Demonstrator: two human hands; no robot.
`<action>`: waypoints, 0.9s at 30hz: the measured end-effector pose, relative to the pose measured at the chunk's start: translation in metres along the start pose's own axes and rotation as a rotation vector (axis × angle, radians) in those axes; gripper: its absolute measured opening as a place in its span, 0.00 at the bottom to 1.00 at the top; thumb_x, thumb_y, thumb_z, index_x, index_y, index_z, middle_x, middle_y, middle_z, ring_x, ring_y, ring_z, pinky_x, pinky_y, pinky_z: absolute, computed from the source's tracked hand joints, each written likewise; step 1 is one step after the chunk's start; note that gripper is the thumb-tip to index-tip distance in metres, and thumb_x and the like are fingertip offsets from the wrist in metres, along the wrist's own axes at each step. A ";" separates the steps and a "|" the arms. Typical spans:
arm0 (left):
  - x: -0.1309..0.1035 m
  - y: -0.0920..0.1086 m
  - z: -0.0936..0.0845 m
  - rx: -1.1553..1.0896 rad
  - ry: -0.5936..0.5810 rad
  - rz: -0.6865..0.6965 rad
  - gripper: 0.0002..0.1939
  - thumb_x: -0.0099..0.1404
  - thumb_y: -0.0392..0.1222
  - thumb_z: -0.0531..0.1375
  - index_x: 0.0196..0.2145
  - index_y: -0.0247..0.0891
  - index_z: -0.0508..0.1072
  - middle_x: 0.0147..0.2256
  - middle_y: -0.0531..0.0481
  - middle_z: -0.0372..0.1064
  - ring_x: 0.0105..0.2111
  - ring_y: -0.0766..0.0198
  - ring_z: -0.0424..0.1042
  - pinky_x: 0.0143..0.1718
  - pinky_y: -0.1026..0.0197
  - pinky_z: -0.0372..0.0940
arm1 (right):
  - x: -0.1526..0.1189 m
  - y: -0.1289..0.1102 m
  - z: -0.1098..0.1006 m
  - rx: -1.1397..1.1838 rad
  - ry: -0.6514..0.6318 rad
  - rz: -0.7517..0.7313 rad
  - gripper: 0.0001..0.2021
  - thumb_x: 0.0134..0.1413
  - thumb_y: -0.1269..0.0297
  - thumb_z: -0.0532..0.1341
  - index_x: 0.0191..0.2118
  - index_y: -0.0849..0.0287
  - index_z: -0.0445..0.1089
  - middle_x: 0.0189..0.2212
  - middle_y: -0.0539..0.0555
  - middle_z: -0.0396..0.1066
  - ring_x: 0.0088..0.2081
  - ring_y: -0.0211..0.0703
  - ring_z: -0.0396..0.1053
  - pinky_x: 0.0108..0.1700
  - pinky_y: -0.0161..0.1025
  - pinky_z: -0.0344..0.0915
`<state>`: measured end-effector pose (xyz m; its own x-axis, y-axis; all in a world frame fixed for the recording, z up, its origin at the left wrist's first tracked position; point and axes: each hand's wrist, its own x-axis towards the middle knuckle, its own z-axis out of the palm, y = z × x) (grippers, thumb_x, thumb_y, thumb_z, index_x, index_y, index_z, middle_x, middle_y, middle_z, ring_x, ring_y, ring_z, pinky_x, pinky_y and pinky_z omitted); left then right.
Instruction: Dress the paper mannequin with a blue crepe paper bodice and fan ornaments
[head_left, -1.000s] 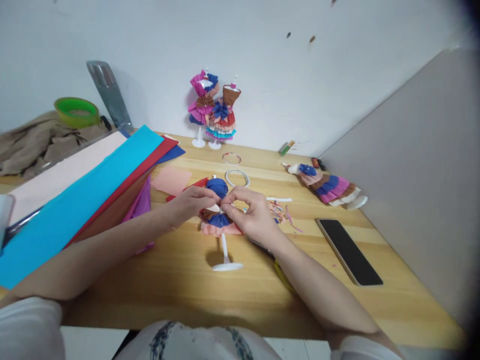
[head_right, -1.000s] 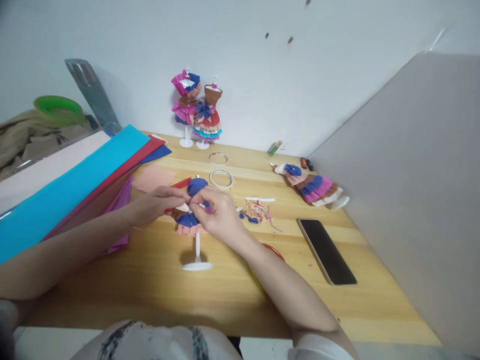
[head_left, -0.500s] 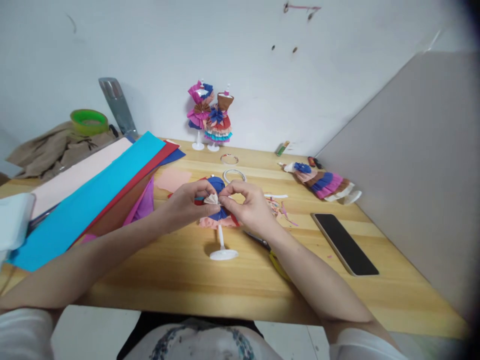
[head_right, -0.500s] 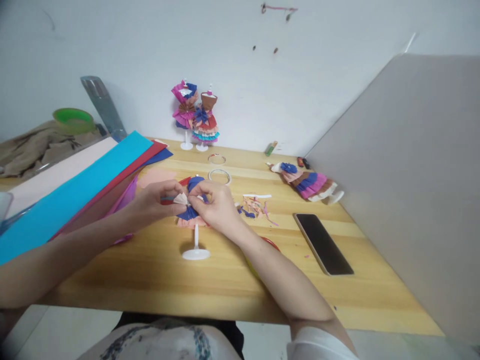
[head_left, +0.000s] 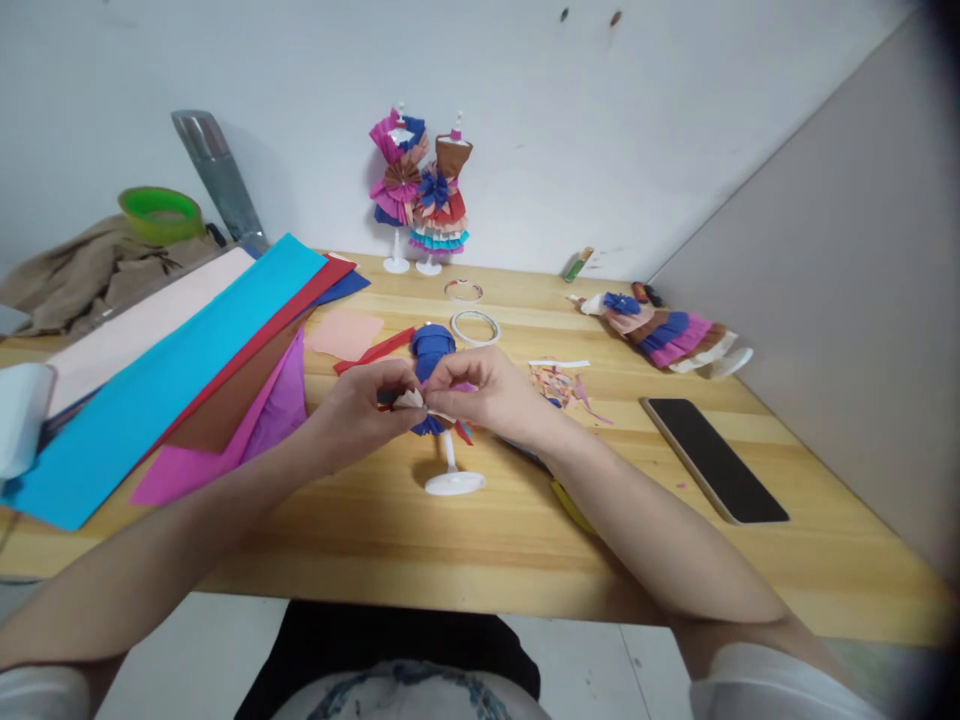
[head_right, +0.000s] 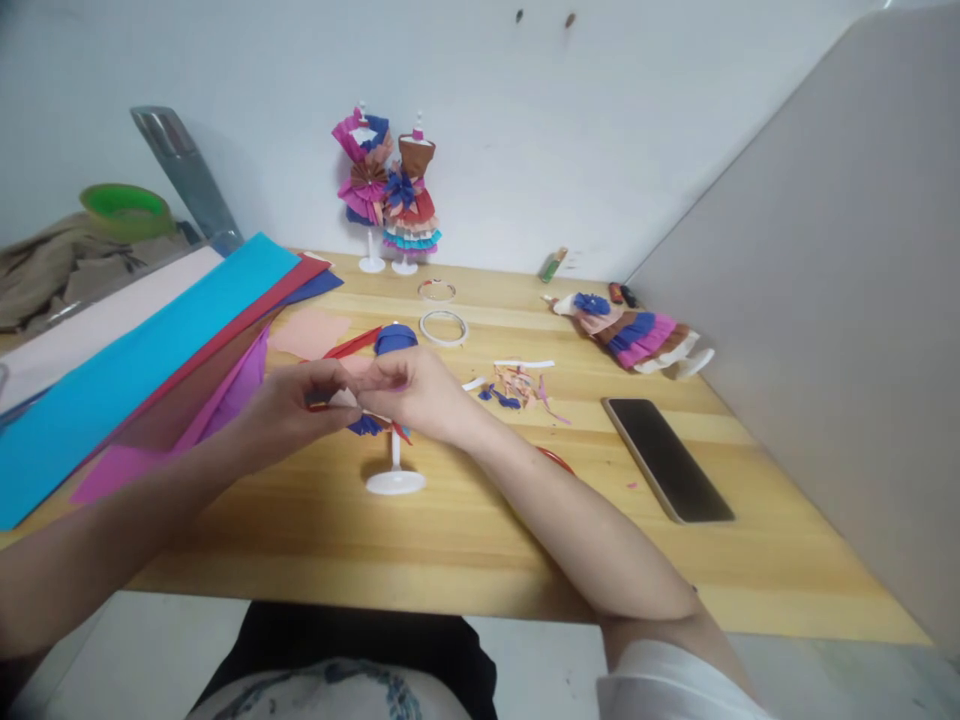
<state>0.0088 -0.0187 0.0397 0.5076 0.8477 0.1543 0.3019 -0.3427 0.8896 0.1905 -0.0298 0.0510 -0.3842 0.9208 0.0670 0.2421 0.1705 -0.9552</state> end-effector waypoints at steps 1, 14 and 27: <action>-0.001 -0.001 0.000 0.014 0.004 0.014 0.04 0.55 0.35 0.61 0.25 0.36 0.68 0.24 0.55 0.65 0.26 0.69 0.63 0.28 0.65 0.60 | 0.000 0.000 0.000 0.021 -0.008 0.007 0.07 0.45 0.66 0.62 0.21 0.60 0.69 0.17 0.46 0.66 0.19 0.31 0.60 0.23 0.31 0.57; -0.009 -0.003 0.006 0.059 0.016 0.109 0.04 0.54 0.33 0.61 0.23 0.36 0.69 0.24 0.53 0.68 0.26 0.67 0.65 0.27 0.64 0.60 | -0.003 0.005 -0.014 0.042 -0.218 0.093 0.05 0.42 0.65 0.64 0.26 0.60 0.73 0.19 0.47 0.71 0.20 0.33 0.63 0.21 0.31 0.57; -0.009 -0.008 0.011 0.144 0.093 0.121 0.05 0.54 0.35 0.61 0.22 0.39 0.71 0.23 0.53 0.71 0.26 0.62 0.68 0.30 0.60 0.61 | -0.005 0.000 -0.001 -0.244 -0.057 -0.032 0.05 0.44 0.69 0.64 0.21 0.60 0.71 0.17 0.48 0.70 0.20 0.33 0.64 0.23 0.32 0.59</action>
<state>0.0104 -0.0284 0.0262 0.4724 0.8283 0.3012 0.3591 -0.4930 0.7925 0.1935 -0.0340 0.0515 -0.4434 0.8933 0.0732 0.4342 0.2856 -0.8543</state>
